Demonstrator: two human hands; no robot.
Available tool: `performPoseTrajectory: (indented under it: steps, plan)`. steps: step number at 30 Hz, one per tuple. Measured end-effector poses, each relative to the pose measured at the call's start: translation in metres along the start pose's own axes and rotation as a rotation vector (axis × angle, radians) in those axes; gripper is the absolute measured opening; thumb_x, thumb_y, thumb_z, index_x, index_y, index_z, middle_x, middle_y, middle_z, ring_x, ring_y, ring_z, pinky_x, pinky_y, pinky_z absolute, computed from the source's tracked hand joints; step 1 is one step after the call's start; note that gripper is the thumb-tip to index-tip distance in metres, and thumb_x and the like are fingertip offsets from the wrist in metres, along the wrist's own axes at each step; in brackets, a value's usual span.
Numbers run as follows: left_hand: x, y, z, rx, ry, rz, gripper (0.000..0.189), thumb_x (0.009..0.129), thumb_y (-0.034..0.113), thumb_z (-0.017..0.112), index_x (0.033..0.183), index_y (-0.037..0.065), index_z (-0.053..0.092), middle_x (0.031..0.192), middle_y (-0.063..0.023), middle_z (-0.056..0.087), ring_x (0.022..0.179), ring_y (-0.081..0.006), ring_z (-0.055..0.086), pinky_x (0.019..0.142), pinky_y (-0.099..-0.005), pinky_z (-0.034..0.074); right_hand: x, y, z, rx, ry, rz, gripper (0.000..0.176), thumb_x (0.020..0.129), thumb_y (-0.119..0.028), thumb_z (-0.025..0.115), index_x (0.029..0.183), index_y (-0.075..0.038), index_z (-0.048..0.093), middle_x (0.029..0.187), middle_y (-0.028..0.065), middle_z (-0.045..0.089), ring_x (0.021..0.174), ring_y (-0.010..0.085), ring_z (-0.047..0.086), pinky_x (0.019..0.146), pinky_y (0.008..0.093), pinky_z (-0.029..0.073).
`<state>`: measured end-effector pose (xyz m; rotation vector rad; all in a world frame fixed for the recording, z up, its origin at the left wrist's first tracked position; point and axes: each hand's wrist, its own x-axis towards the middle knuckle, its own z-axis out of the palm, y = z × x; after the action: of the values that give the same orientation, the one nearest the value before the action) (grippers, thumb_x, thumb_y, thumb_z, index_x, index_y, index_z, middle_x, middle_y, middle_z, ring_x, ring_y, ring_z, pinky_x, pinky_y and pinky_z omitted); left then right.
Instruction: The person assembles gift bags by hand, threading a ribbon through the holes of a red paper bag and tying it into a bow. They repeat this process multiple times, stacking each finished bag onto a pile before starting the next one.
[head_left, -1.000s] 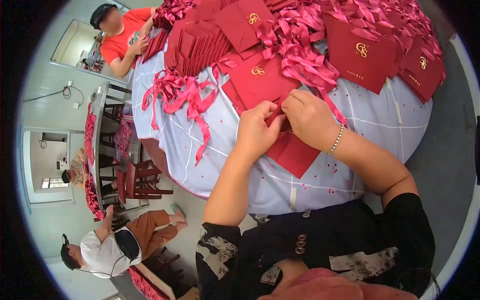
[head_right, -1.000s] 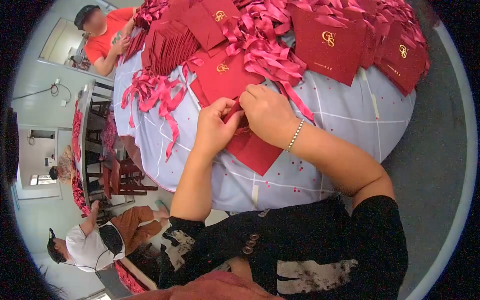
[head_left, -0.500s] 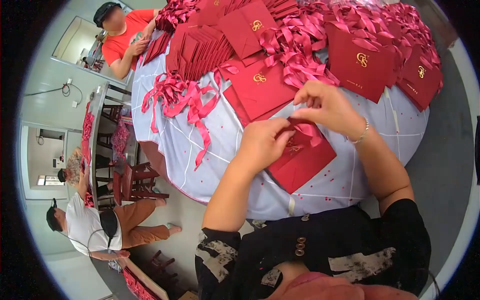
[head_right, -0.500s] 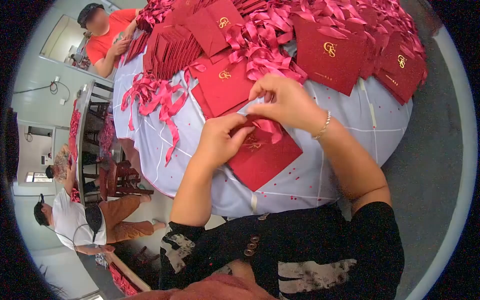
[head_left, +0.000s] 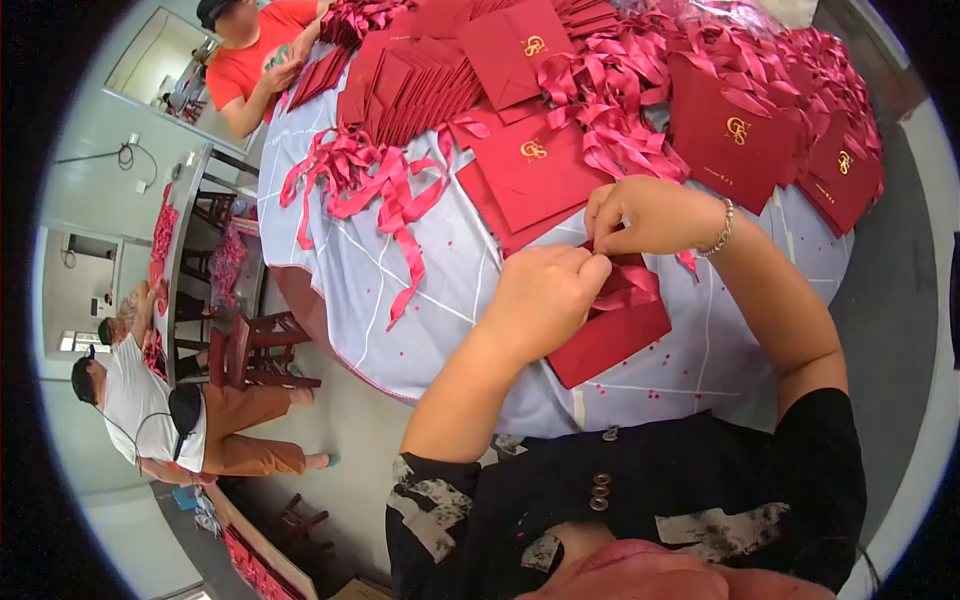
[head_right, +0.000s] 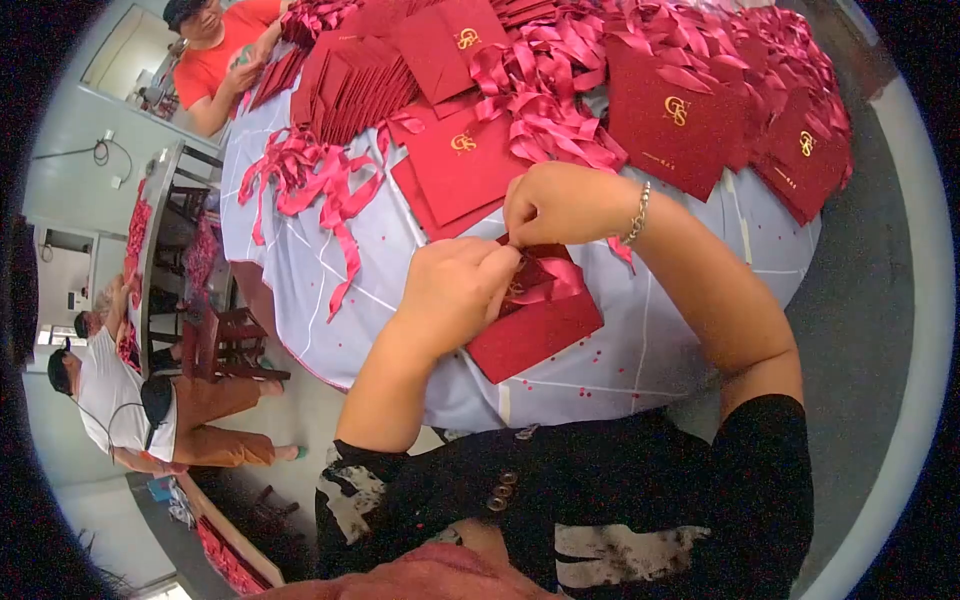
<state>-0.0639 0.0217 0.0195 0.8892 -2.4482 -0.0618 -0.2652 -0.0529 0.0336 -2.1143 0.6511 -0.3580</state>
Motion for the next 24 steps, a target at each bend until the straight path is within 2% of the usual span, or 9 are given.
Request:
performPoseTrajectory:
  steps: [4, 7, 9, 12, 13, 18, 20, 23, 24]
  plan:
    - [-0.001, -0.007, -0.001, -0.207, -0.032, -0.139, 0.008, 0.082, 0.012, 0.063, 0.082, 0.006, 0.059, 0.072, -0.0102, 0.061, 0.069, -0.0300, 0.063, 0.058, -0.0416, 0.049, 0.004, 0.020, 0.018, 0.089, 0.052, 0.103, 0.014, 0.083, -0.010, 0.064, 0.081, 0.003, 0.069, 0.081, 0.0097, 0.068, 0.076, 0.0177, 0.064, 0.071, 0.0318, 0.051]
    - [-0.002, -0.008, -0.002, -0.482, -0.089, -0.189, 0.010, 0.089, 0.013, 0.062, 0.088, 0.004, 0.063, 0.077, -0.0137, 0.064, 0.071, -0.0309, 0.063, 0.062, -0.0380, 0.050, 0.014, 0.035, 0.026, 0.519, 0.580, 0.302, 0.015, 0.094, -0.016, 0.062, 0.093, -0.003, 0.069, 0.083, -0.0008, 0.065, 0.076, 0.0106, 0.059, 0.072, 0.0273, 0.048]
    - [0.001, -0.014, 0.000, -0.634, -0.137, -0.187, 0.011, 0.091, 0.013, 0.061, 0.092, 0.003, 0.065, 0.079, -0.0150, 0.064, 0.070, -0.0296, 0.063, 0.064, -0.0333, 0.050, 0.016, 0.041, 0.005, 0.679, 0.717, 0.416, 0.017, 0.098, -0.017, 0.057, 0.098, -0.003, 0.065, 0.092, -0.0013, 0.065, 0.086, 0.0081, 0.058, 0.080, 0.0245, 0.047]
    - [-0.001, -0.025, 0.004, -0.779, -0.179, -0.485, 0.017, 0.098, 0.013, 0.054, 0.091, -0.001, 0.061, 0.073, -0.0007, 0.057, 0.071, -0.0070, 0.052, 0.066, -0.0250, 0.044, 0.013, 0.023, 0.011, 0.707, 0.886, 0.349, 0.021, 0.099, -0.022, 0.057, 0.109, -0.005, 0.062, 0.099, -0.0009, 0.065, 0.089, 0.0074, 0.059, 0.079, 0.0226, 0.045]
    - [-0.002, -0.028, 0.006, -0.777, -0.181, -0.487, 0.017, 0.098, 0.013, 0.054, 0.091, -0.001, 0.061, 0.073, -0.0007, 0.057, 0.071, -0.0070, 0.052, 0.066, -0.0250, 0.044, 0.010, 0.011, 0.014, 0.636, 0.946, 0.378, 0.023, 0.099, -0.023, 0.057, 0.113, -0.005, 0.061, 0.101, -0.0008, 0.065, 0.089, 0.0078, 0.060, 0.078, 0.0224, 0.045]
    - [-0.004, -0.030, 0.003, -0.876, -0.080, -0.522, 0.015, 0.099, 0.011, 0.053, 0.090, 0.000, 0.059, 0.078, 0.0045, 0.053, 0.076, -0.0043, 0.047, 0.069, -0.0213, 0.041, -0.017, 0.008, 0.025, 0.568, 0.734, 0.256, 0.031, 0.101, -0.030, 0.053, 0.116, -0.005, 0.061, 0.102, -0.0013, 0.065, 0.090, 0.0060, 0.059, 0.077, 0.0222, 0.045]
    - [-0.006, -0.029, -0.001, -1.052, 0.092, -0.394, 0.015, 0.099, 0.010, 0.053, 0.094, -0.001, 0.062, 0.081, 0.0013, 0.057, 0.076, -0.0060, 0.052, 0.067, -0.0239, 0.043, -0.028, 0.010, 0.018, 0.477, 0.375, 0.611, 0.036, 0.101, -0.035, 0.051, 0.117, -0.005, 0.062, 0.103, -0.0018, 0.065, 0.089, 0.0059, 0.058, 0.074, 0.0232, 0.047]
    - [-0.020, -0.038, 0.013, -1.550, 0.354, -0.470, 0.014, 0.099, 0.010, 0.053, 0.101, 0.000, 0.063, 0.092, -0.0011, 0.061, 0.084, -0.0081, 0.056, 0.080, -0.0249, 0.047, -0.031, -0.001, 0.035, 0.773, 0.260, 0.480, 0.044, 0.101, -0.039, 0.050, 0.125, -0.004, 0.060, 0.112, 0.0014, 0.065, 0.096, 0.0079, 0.060, 0.080, 0.0259, 0.049]
    - [-0.016, -0.036, 0.011, -1.638, 0.356, -0.392, 0.014, 0.099, 0.009, 0.052, 0.102, 0.000, 0.062, 0.095, -0.0032, 0.063, 0.086, -0.0104, 0.058, 0.083, -0.0271, 0.048, -0.027, 0.001, 0.056, 0.962, 0.345, 0.406, 0.051, 0.097, -0.054, 0.051, 0.117, -0.008, 0.061, 0.099, 0.0033, 0.066, 0.083, 0.0159, 0.065, 0.074, 0.0282, 0.052]
